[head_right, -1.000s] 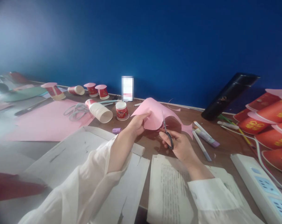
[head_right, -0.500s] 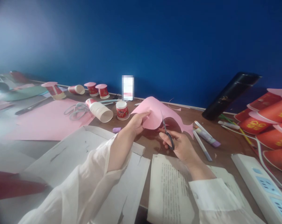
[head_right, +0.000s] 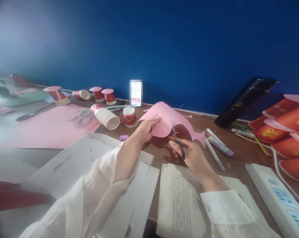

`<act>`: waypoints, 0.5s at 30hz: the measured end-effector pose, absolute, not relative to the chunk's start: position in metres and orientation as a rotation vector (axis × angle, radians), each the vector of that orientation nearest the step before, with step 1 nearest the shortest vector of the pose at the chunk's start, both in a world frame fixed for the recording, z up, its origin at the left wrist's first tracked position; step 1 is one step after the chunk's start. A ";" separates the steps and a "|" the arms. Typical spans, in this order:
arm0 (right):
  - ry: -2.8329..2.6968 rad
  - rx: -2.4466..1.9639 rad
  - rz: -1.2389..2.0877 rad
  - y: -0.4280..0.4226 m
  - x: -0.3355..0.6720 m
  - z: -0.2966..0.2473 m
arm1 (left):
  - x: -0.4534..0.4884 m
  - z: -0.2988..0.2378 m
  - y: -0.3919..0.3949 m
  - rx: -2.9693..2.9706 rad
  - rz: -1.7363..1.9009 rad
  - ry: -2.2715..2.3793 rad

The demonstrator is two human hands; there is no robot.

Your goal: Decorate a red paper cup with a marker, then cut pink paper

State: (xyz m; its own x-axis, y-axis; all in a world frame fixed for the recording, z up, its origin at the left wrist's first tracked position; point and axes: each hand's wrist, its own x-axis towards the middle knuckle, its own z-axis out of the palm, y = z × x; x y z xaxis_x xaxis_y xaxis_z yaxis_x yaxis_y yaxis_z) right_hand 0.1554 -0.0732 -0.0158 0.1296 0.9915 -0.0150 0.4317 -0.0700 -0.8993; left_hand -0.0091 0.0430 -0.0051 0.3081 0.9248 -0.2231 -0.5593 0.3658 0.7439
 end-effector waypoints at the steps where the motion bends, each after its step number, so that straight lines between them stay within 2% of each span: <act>1: -1.405 -1.622 0.910 -0.073 0.156 -0.016 | -0.009 -0.005 0.043 0.609 1.062 0.713; 15: -1.382 -1.626 0.941 -0.074 0.157 -0.018 | -0.012 -0.002 0.044 0.601 1.037 0.696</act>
